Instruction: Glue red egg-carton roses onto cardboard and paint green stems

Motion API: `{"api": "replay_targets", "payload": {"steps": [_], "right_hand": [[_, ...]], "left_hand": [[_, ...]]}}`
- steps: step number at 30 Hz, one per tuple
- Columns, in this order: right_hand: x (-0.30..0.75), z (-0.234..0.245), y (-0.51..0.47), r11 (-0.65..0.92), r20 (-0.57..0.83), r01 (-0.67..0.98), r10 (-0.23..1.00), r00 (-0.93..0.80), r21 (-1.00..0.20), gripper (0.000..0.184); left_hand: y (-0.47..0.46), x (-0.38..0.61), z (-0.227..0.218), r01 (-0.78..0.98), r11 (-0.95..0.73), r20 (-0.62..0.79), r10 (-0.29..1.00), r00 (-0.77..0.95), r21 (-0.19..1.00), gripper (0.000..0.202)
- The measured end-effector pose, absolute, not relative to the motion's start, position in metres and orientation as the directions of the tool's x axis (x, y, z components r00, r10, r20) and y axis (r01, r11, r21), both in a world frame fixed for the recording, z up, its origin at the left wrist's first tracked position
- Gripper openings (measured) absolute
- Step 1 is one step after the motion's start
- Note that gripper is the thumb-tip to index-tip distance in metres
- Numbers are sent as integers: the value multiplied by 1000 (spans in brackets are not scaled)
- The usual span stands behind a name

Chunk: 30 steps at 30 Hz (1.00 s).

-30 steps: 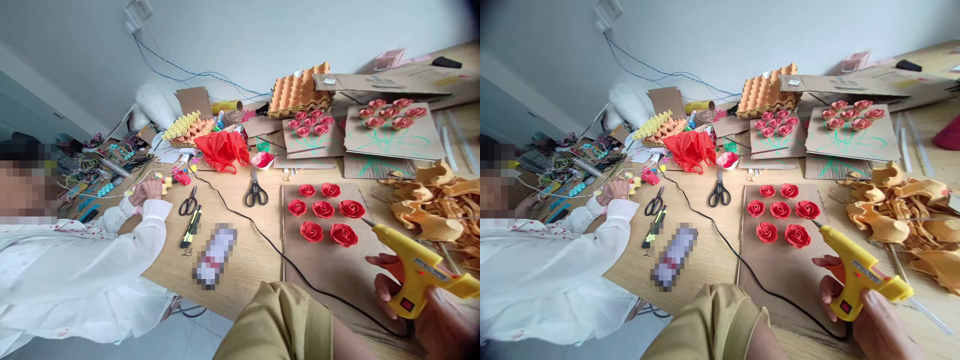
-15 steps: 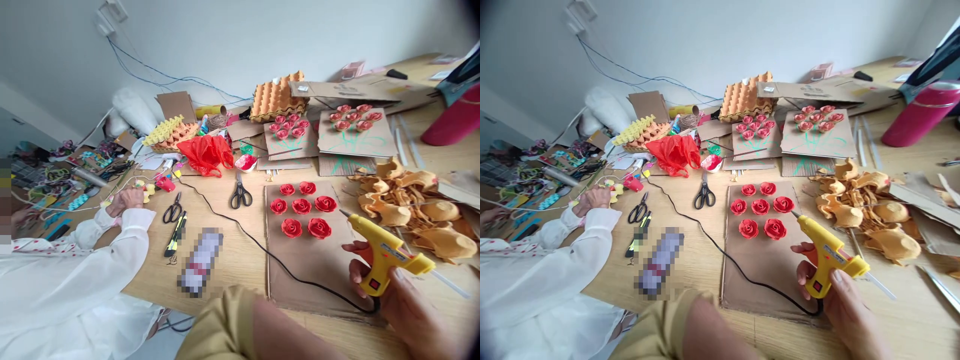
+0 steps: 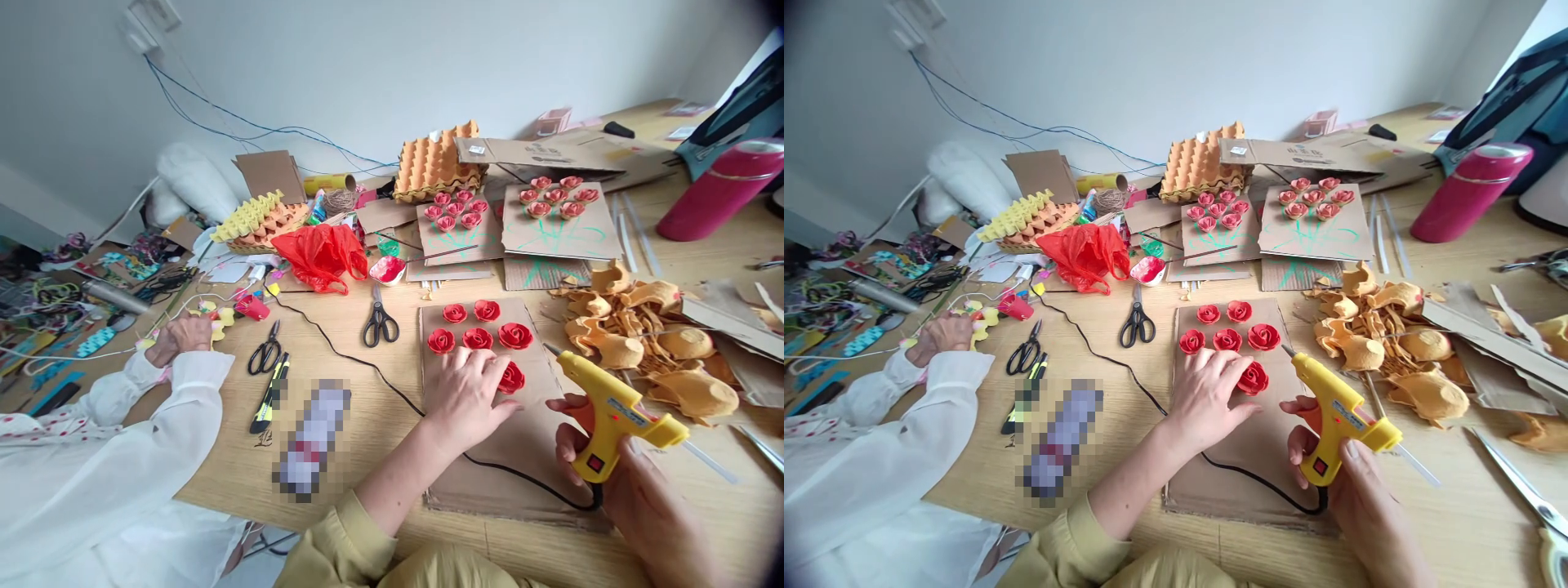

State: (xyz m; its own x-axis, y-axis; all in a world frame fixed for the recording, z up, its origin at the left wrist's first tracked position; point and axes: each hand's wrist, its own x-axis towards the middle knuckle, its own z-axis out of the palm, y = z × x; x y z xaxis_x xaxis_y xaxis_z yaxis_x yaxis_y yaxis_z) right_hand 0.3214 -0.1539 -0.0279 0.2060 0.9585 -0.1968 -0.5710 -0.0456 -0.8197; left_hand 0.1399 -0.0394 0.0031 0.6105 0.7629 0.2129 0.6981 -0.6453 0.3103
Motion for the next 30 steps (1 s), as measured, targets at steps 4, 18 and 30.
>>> {"api": "replay_targets", "payload": {"steps": [4, 18, 30], "right_hand": [[323, -29, -155, -51, -158, -494, 971, 178, -868, 47], [318, -24, -155, -61, -177, -507, 967, 184, -859, 46], [309, -9, -154, -56, -215, -545, 948, 233, -837, 48]], "left_hand": [[-38, 148, 3, 714, -655, 167, 755, 634, 245, 64], [-33, 153, -14, 703, -650, 210, 759, 616, 288, 55], [-32, 116, 2, 721, -540, 369, 837, 404, 434, 35]]}}
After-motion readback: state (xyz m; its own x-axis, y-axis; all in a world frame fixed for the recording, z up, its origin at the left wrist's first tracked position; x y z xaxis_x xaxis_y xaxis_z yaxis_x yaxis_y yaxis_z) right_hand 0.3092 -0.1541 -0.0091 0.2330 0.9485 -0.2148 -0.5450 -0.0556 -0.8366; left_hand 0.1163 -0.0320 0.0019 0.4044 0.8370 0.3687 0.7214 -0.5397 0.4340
